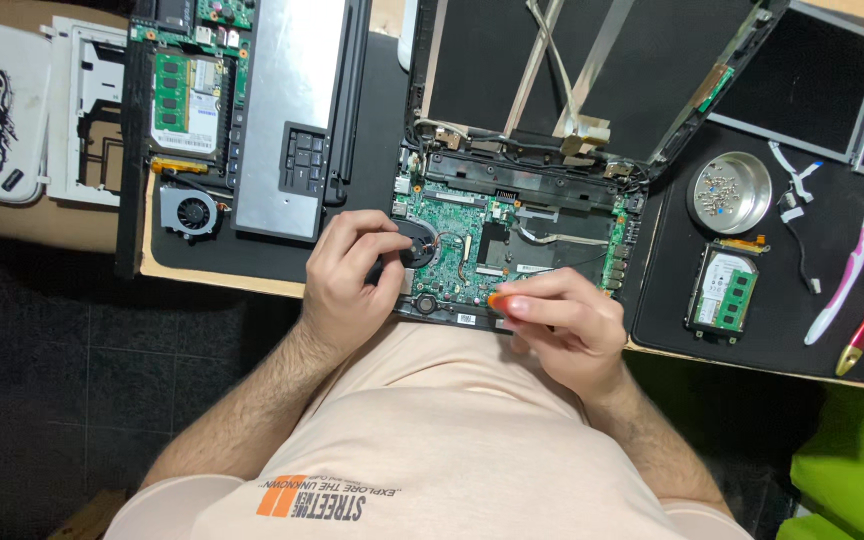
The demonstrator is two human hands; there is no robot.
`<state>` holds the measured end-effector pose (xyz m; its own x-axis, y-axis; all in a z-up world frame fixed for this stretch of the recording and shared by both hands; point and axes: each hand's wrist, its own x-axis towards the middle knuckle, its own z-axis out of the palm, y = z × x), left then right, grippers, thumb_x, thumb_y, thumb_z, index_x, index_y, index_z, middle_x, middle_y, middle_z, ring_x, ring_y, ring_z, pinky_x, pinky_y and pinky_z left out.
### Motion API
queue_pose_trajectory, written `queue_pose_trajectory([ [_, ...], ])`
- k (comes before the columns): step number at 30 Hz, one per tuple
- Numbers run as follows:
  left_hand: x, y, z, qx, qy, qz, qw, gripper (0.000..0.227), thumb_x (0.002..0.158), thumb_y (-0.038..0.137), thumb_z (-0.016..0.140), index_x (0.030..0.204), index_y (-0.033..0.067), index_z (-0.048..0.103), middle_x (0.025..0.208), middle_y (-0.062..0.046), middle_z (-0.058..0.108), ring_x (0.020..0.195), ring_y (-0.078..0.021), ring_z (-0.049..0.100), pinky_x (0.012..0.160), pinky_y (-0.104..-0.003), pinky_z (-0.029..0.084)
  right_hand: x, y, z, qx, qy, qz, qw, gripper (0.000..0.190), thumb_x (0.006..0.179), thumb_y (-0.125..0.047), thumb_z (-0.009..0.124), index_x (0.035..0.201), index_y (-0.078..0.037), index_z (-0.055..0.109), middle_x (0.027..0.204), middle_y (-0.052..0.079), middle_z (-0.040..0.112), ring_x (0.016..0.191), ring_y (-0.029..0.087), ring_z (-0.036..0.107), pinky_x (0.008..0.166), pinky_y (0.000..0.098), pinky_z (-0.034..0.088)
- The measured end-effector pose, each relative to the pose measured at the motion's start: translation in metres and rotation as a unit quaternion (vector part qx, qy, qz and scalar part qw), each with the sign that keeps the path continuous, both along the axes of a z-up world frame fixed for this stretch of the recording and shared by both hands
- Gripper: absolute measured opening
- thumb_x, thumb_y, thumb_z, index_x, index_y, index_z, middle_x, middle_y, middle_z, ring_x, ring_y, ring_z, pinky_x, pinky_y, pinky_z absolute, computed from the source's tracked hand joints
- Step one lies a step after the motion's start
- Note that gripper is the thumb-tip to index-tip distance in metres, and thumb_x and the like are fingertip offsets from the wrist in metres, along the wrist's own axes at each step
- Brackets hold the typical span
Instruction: The person uses a screwdriver to remove screws from the motherboard and other internal components of a disassembled laptop. They lift the motherboard out of the chassis and place it on the desk, then continue to unscrew and remove additional parts from the laptop frame.
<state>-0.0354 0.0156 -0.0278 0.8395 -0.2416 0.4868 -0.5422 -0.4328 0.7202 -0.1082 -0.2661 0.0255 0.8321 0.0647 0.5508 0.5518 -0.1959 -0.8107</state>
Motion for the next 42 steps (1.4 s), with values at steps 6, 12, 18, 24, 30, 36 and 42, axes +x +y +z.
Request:
queue_pose_trajectory([
  [6, 0.001, -0.001, 0.001, 0.003, -0.003, 0.006, 1.000, 0.035, 0.096, -0.016, 0.078, 0.112, 0.0127, 0.088, 0.116, -0.007, 0.077, 0.104, -0.0349, 0.081, 0.092, -0.050, 0.070, -0.008, -0.008, -0.019, 0.085, 0.069, 0.096, 0.989, 0.025, 0.115, -0.025, 0.080, 0.110, -0.004, 0.091, 0.111, 0.026, 0.091, 0.083, 0.032, 0.086, 0.072, 0.0442, 0.072],
  [12, 0.000, -0.001, -0.001, 0.006, -0.006, 0.011, 1.000, 0.034, 0.096, -0.015, 0.077, 0.110, 0.0142, 0.087, 0.116, -0.006, 0.077, 0.103, -0.0328, 0.082, 0.092, -0.049, 0.069, -0.018, -0.007, -0.022, 0.207, 0.167, 0.124, 0.956, 0.031, 0.106, 0.002, 0.087, 0.134, 0.010, 0.075, 0.110, 0.030, 0.083, 0.072, 0.020, 0.084, 0.065, 0.0378, 0.075],
  [18, 0.000, -0.001, -0.001, 0.008, -0.009, 0.008, 1.000, 0.035, 0.096, -0.016, 0.076, 0.109, 0.0146, 0.086, 0.116, -0.006, 0.076, 0.101, -0.0335, 0.081, 0.092, -0.050, 0.069, -0.007, -0.002, -0.006, 0.168, 0.161, 0.107, 0.967, 0.033, 0.094, -0.013, 0.105, 0.110, 0.005, 0.084, 0.106, 0.025, 0.093, 0.081, 0.019, 0.081, 0.072, 0.0310, 0.071],
  [24, 0.000, 0.000, -0.003, 0.009, -0.009, 0.007, 1.000, 0.035, 0.096, -0.016, 0.076, 0.109, 0.0146, 0.087, 0.116, -0.006, 0.077, 0.102, -0.0334, 0.081, 0.092, -0.050, 0.069, -0.012, -0.011, -0.010, 0.130, 0.209, 0.140, 0.959, 0.035, 0.120, -0.015, 0.068, 0.137, 0.011, 0.086, 0.112, 0.026, 0.084, 0.063, 0.015, 0.079, 0.059, 0.0325, 0.071],
  [30, 0.000, -0.001, 0.001, 0.018, -0.008, 0.007, 1.000, 0.034, 0.097, -0.016, 0.077, 0.108, 0.0145, 0.086, 0.115, -0.005, 0.076, 0.101, -0.0329, 0.081, 0.091, -0.050, 0.069, -0.014, -0.012, -0.023, 0.172, 0.209, 0.104, 0.957, 0.038, 0.098, -0.014, 0.101, 0.110, 0.006, 0.071, 0.104, 0.029, 0.088, 0.076, 0.019, 0.076, 0.068, 0.0308, 0.064],
  [36, 0.000, 0.000, -0.002, 0.018, -0.018, 0.008, 1.000, 0.033, 0.099, -0.014, 0.078, 0.108, 0.0156, 0.086, 0.116, -0.005, 0.076, 0.101, -0.0331, 0.080, 0.092, -0.049, 0.069, -0.016, -0.017, -0.026, 0.172, 0.224, 0.104, 0.953, 0.045, 0.122, -0.025, 0.064, 0.133, 0.014, 0.083, 0.114, 0.029, 0.077, 0.059, 0.020, 0.077, 0.057, 0.0346, 0.066],
  [42, 0.001, 0.000, -0.002, 0.015, -0.024, 0.007, 1.000, 0.034, 0.098, -0.016, 0.077, 0.108, 0.0158, 0.085, 0.116, -0.005, 0.076, 0.099, -0.0335, 0.079, 0.091, -0.049, 0.069, -0.017, -0.015, -0.040, 0.210, 0.210, 0.065, 0.953, 0.049, 0.103, -0.035, 0.096, 0.112, 0.004, 0.068, 0.111, 0.032, 0.080, 0.088, 0.029, 0.080, 0.076, 0.0336, 0.067],
])
